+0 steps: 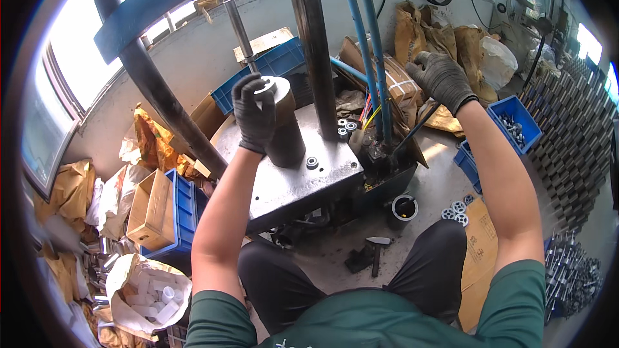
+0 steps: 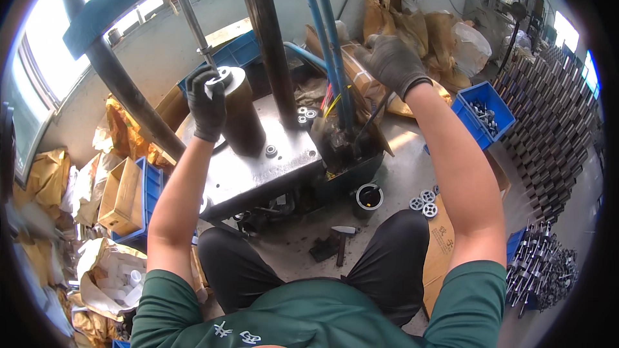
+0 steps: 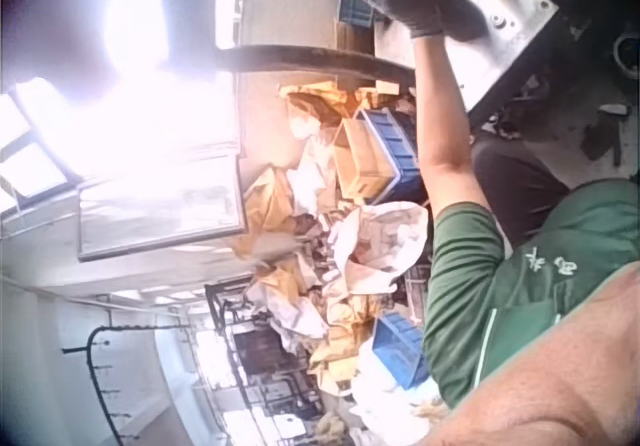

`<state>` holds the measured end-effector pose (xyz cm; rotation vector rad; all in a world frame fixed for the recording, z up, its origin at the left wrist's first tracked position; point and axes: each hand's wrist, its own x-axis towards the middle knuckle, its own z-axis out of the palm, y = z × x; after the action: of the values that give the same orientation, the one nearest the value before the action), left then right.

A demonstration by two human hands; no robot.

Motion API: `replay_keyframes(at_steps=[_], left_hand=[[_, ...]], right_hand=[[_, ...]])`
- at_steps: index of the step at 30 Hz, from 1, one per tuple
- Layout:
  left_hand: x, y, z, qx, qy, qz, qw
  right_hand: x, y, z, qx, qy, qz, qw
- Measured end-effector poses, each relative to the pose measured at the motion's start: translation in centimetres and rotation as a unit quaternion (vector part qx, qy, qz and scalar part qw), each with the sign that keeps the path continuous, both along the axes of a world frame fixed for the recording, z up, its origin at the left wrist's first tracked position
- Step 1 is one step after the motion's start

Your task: Operating a vertical press machine to assemble or stamp metal components.

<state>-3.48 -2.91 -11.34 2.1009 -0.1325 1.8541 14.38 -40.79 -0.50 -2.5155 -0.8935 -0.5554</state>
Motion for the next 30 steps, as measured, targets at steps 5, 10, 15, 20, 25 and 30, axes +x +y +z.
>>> replay_keyframes(at_steps=[5, 10, 15, 20, 25, 30], left_hand=[[-2.0, -4.7, -10.5, 0.077, 0.297, 0.006, 0.952], [-4.2, -6.8, -17.2, 0.076, 0.527, 0.13, 0.836], [-6.4, -8.6, -18.5, 0.04, 0.54, 0.099, 0.835], [-8.8, -10.0, -19.3, 0.036, 0.514, 0.104, 0.851], [-11.9, -14.7, -17.4, -0.322, 0.521, -0.088, 0.785], [-12.8, -19.2, -12.0, -0.485, 0.461, -0.343, 0.658]], right_hand=[[0.2, -0.3, -0.3, -0.01, 0.001, -0.007, 1.0], [-0.3, -0.8, -0.3, -0.003, 0.003, -0.021, 1.0], [-1.3, -1.9, -0.6, 0.004, -0.011, -0.01, 1.0], [-5.7, -5.2, -3.4, 0.045, -0.095, 0.07, 0.992], [-16.2, -9.8, -9.2, 0.017, -0.195, 0.144, 0.97], [-21.4, -6.1, -15.4, 0.122, -0.009, 0.272, 0.954]])
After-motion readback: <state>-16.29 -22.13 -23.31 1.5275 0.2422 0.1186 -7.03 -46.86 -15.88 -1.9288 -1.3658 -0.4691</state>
